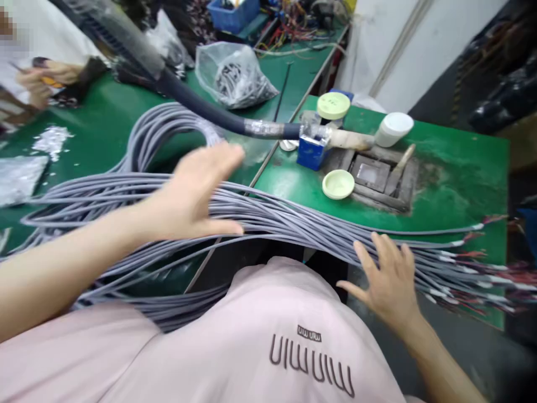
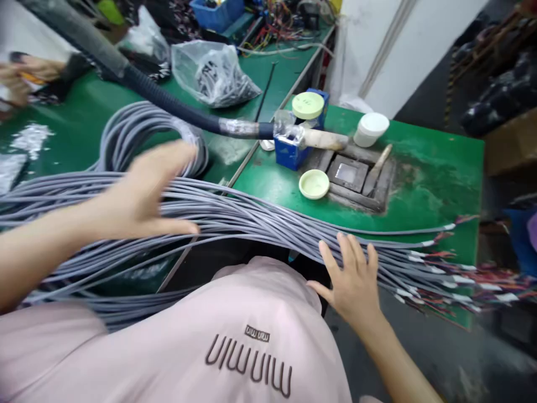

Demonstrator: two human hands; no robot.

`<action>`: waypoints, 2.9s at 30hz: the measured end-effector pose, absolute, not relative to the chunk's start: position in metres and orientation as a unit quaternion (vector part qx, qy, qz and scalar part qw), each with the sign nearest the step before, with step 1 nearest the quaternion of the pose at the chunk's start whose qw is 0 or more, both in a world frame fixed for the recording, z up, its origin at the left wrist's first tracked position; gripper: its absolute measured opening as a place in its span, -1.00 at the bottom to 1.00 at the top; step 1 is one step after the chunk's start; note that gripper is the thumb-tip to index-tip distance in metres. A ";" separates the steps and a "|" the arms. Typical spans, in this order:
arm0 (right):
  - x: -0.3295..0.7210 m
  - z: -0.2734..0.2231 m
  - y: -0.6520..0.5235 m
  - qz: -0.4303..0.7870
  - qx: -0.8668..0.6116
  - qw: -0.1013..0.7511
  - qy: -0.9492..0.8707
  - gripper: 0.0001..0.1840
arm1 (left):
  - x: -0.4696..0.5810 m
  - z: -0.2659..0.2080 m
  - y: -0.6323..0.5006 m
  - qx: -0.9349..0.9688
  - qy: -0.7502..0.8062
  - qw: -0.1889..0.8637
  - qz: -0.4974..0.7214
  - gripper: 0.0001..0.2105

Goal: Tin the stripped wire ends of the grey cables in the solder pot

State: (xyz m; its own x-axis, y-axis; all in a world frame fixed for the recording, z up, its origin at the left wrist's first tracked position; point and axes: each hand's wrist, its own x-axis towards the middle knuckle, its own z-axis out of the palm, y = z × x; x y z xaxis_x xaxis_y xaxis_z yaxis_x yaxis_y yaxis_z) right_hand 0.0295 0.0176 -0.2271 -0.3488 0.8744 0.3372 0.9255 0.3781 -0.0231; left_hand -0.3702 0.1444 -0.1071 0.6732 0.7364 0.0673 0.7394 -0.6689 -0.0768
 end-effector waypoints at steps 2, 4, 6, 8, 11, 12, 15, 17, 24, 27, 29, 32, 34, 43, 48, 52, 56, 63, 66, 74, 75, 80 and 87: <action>0.024 -0.241 0.023 -0.107 -0.561 0.127 -0.811 -0.22 | -0.378 -0.127 0.122 -0.920 -0.387 0.040 0.039 0.03; 0.028 -0.253 0.029 -0.143 -0.568 0.105 -0.804 -0.25 | -0.388 -0.155 0.104 -0.919 -0.382 0.038 0.096 -0.02; 0.038 -0.258 0.036 -0.174 -0.558 0.089 -0.807 -0.25 | -0.401 -0.178 0.095 -0.908 -0.400 0.055 0.113 -0.11; 0.050 -0.257 0.043 -0.188 -0.531 0.078 -0.822 -0.25 | -0.411 -0.192 0.097 -0.896 -0.428 0.085 0.085 -0.20; 0.065 -0.252 0.051 -0.183 -0.495 0.076 -0.846 -0.30 | -0.417 -0.194 0.112 -0.888 -0.443 0.118 0.031 -0.27; 0.068 -0.251 0.052 -0.179 -0.488 0.077 -0.851 -0.32 | -0.417 -0.193 0.119 -0.889 -0.440 0.123 0.023 -0.28; 0.071 -0.249 0.054 -0.185 -0.479 0.075 -0.855 -0.37 | -0.415 -0.191 0.139 -0.894 -0.426 0.134 0.019 -0.32; 0.071 -0.249 0.055 -0.197 -0.474 0.077 -0.855 -0.38 | -0.413 -0.192 0.152 -0.899 -0.413 0.142 0.017 -0.35; 0.070 -0.249 0.060 -0.221 -0.475 0.082 -0.848 -0.42 | -0.412 -0.200 0.192 -0.913 -0.369 0.171 0.006 -0.40; 0.069 -0.248 0.061 -0.218 -0.484 0.081 -0.844 -0.43 | -0.413 -0.200 0.205 -0.917 -0.363 0.163 0.007 -0.40; 0.066 -0.247 0.063 -0.214 -0.491 0.076 -0.841 -0.43 | -0.414 -0.199 0.213 -0.919 -0.361 0.159 0.004 -0.41; 0.058 -0.245 0.067 -0.201 -0.506 0.069 -0.836 -0.43 | -0.415 -0.198 0.223 -0.921 -0.359 0.154 -0.005 -0.41; 0.055 -0.242 0.068 -0.189 -0.515 0.063 -0.834 -0.44 | -0.416 -0.198 0.227 -0.923 -0.356 0.147 -0.020 -0.42; 0.102 -0.218 0.040 -0.160 -0.555 -0.045 -0.815 -0.52 | -0.409 -0.201 0.212 -0.924 -0.360 0.113 -0.066 -0.35; 0.126 -0.223 0.054 -0.173 -0.602 -0.013 -0.780 -0.56 | -0.402 -0.207 0.200 -0.928 -0.351 0.101 -0.070 -0.29; 0.126 -0.242 0.055 -0.191 -0.665 0.065 -0.719 -0.57 | -0.401 -0.211 0.192 -0.933 -0.338 0.089 -0.085 -0.28; 0.122 -0.249 0.040 -0.185 -0.665 0.090 -0.718 -0.57 | -0.400 -0.210 0.186 -0.925 -0.358 0.062 -0.107 -0.28; 0.130 -0.241 0.041 -0.140 -0.652 0.114 -0.737 -0.56 | -0.388 -0.205 0.184 -0.914 -0.374 0.028 -0.152 -0.35; 0.127 -0.237 0.057 -0.097 -0.644 0.146 -0.745 -0.46 | -0.357 -0.198 0.192 -0.924 -0.346 0.044 -0.159 -0.46; 0.101 -0.243 0.097 -0.049 -0.669 0.180 -0.720 -0.53 | -0.237 -0.206 0.228 -0.924 -0.369 -0.032 -0.098 -0.56; 0.100 -0.244 0.096 -0.052 -0.670 0.185 -0.717 -0.54 | -0.232 -0.209 0.230 -0.921 -0.378 -0.033 -0.083 -0.56; 0.101 -0.245 0.087 -0.046 -0.662 0.193 -0.723 -0.53 | -0.232 -0.215 0.224 -0.929 -0.360 -0.028 -0.082 -0.55; 0.104 -0.241 0.090 -0.016 -0.658 0.233 -0.716 -0.54 | -0.235 -0.212 0.213 -0.921 -0.366 -0.013 -0.136 -0.58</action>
